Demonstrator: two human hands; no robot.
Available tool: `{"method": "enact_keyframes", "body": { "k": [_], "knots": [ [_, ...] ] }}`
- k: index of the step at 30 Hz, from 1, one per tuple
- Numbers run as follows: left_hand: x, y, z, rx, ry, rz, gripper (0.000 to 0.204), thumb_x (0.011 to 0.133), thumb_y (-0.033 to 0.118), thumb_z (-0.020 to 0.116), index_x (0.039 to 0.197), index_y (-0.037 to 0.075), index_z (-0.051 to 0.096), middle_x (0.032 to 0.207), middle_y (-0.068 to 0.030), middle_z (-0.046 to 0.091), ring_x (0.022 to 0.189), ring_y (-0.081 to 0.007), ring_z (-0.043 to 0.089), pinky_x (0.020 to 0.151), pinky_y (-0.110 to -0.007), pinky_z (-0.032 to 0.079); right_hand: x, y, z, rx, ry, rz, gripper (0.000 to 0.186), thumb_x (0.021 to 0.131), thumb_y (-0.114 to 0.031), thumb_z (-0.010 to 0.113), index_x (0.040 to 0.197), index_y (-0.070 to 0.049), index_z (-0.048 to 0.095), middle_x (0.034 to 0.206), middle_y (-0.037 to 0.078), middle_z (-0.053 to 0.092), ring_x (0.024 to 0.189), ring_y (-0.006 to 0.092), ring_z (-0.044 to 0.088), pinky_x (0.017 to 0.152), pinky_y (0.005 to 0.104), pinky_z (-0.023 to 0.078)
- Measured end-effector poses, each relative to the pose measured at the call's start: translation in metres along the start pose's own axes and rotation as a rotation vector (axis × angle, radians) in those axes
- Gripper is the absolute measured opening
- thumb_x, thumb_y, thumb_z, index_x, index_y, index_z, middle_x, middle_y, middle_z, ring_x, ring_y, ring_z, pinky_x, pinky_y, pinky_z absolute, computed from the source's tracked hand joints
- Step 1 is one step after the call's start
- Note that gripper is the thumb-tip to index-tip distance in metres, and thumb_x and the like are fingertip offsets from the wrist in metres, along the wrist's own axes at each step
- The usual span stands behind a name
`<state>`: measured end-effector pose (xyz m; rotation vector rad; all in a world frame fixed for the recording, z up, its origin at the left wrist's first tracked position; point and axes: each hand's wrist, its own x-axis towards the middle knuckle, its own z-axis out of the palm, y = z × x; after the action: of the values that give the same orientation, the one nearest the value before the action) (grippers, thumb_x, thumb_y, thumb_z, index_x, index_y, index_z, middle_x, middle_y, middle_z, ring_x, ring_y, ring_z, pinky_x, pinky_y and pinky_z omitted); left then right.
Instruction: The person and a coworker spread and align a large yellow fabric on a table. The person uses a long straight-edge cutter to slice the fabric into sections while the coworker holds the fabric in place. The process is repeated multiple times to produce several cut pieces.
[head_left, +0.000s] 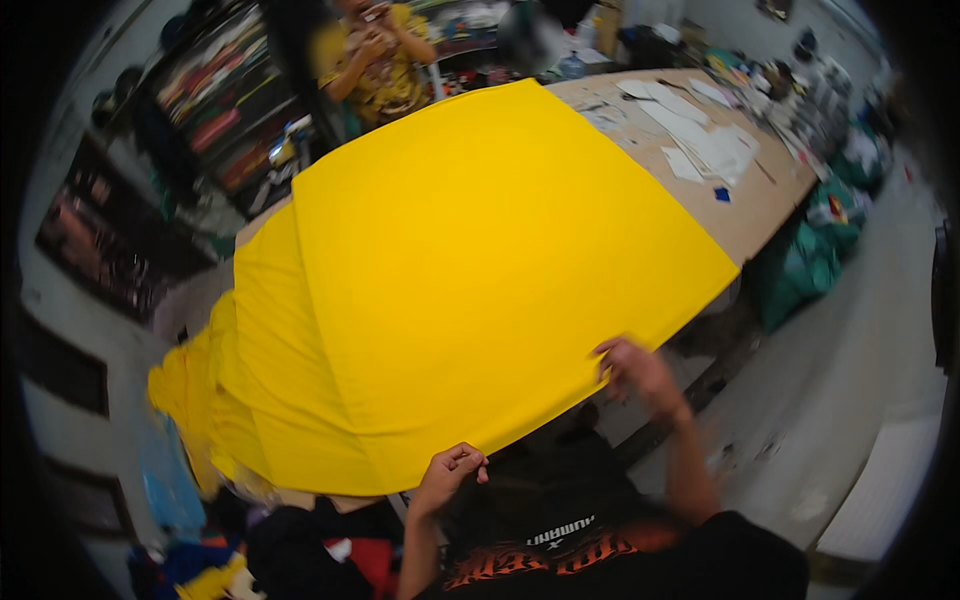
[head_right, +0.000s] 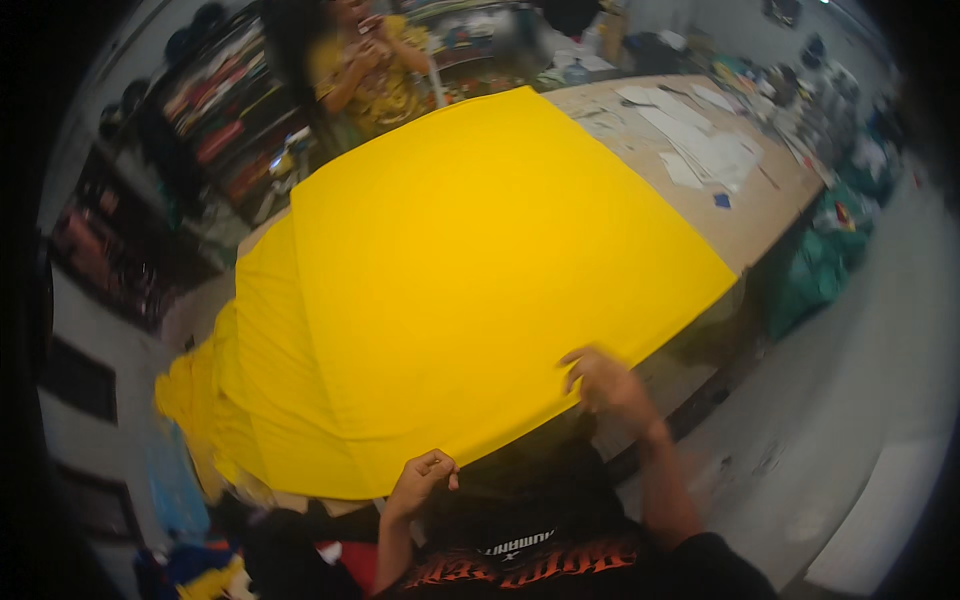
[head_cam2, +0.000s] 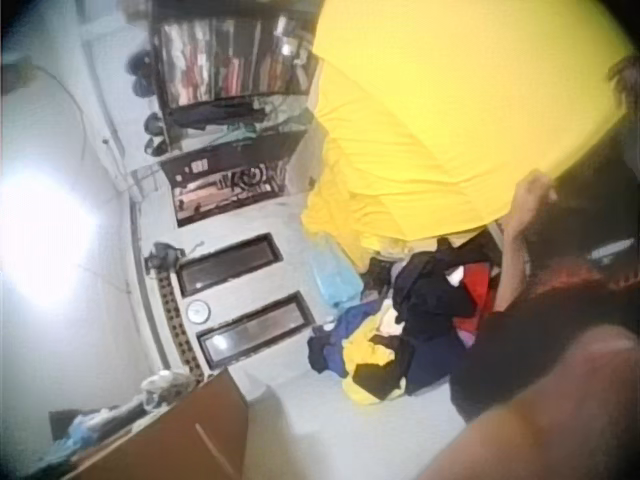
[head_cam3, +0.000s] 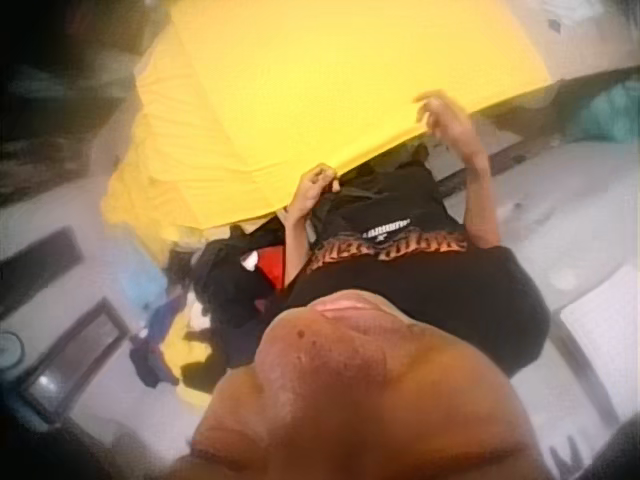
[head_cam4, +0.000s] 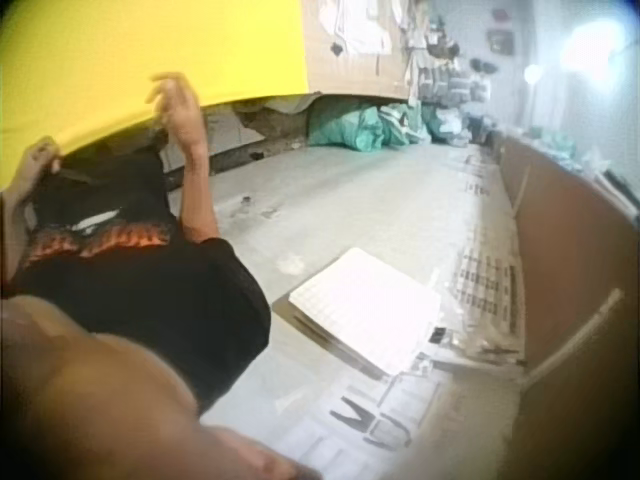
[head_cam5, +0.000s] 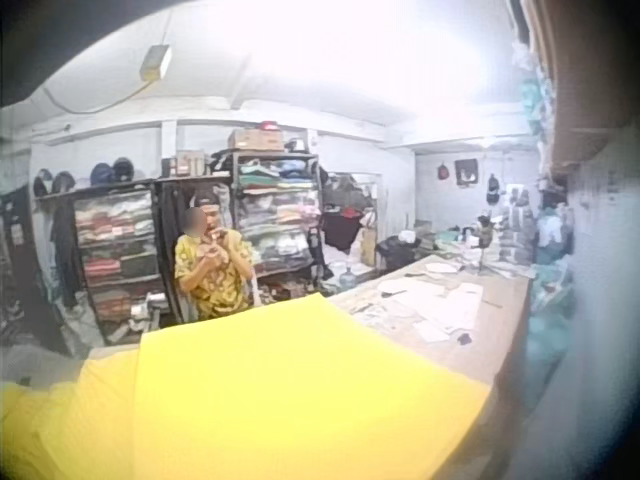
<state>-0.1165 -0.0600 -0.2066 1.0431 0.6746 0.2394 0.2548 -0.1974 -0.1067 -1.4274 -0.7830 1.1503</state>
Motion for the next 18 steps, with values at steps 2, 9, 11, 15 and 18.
{"method": "enact_keyframes", "body": {
  "k": [2, 9, 11, 15, 18],
  "knots": [
    [-0.003, -0.024, 0.007, 0.08, 0.051, 0.005, 0.024, 0.11, 0.024, 0.061, 0.107, 0.0, 0.068, 0.087, -0.0066, 0.071, 0.083, -0.0119, 0.067, 0.082, -0.026, 0.052, 0.014, 0.019, 0.063, -0.672, -0.291, 0.067, 0.035, 0.106, -0.031, 0.061, 0.128, -0.005, 0.067, 0.111, 0.014, 0.075, 0.103, 0.028, 0.072, 0.09, 0.0395, 0.056],
    [-0.019, -0.026, 0.054, -0.226, 0.448, 0.099, 0.029, 0.11, 0.032, 0.06, 0.113, 0.004, 0.068, 0.089, -0.0014, 0.072, 0.082, -0.0058, 0.061, 0.073, -0.023, 0.044, 0.002, 0.06, 0.143, -0.837, -0.918, -0.204, 0.036, 0.109, -0.036, 0.059, 0.116, -0.002, 0.066, 0.105, 0.022, 0.069, 0.102, 0.042, 0.067, 0.09, 0.0474, 0.052],
    [-0.026, -0.037, 0.054, -0.196, 0.516, 0.159, 0.028, 0.109, 0.03, 0.062, 0.113, 0.003, 0.067, 0.09, -0.0021, 0.072, 0.082, -0.0067, 0.062, 0.074, -0.024, 0.046, 0.007, 0.057, 0.137, -0.811, -0.912, -0.184, 0.034, 0.108, -0.035, 0.059, 0.114, -0.002, 0.066, 0.1, 0.023, 0.068, 0.097, 0.0426, 0.066, 0.088, 0.0488, 0.052],
    [-0.039, -0.048, 0.073, -0.043, 0.642, 0.155, 0.03, 0.107, 0.03, 0.067, 0.114, 0.002, 0.065, 0.086, -0.0049, 0.074, 0.078, -0.0095, 0.066, 0.072, -0.027, 0.051, 0.02, 0.049, 0.129, -0.812, -0.922, 0.015, 0.029, 0.112, -0.028, 0.053, 0.121, -0.004, 0.067, 0.093, 0.013, 0.07, 0.09, 0.028, 0.069, 0.083, 0.0384, 0.052],
    [-0.059, -0.037, 0.08, 0.216, 0.461, -0.041, 0.03, 0.104, 0.033, 0.072, 0.112, 0.004, 0.07, 0.086, -0.0062, 0.076, 0.08, -0.0101, 0.07, 0.074, -0.029, 0.055, 0.02, 0.041, 0.131, -0.668, -0.772, -0.024, 0.031, 0.114, -0.026, 0.048, 0.128, -0.005, 0.066, 0.088, 0.007, 0.067, 0.088, 0.02, 0.066, 0.084, 0.0368, 0.052]
  ]
}}
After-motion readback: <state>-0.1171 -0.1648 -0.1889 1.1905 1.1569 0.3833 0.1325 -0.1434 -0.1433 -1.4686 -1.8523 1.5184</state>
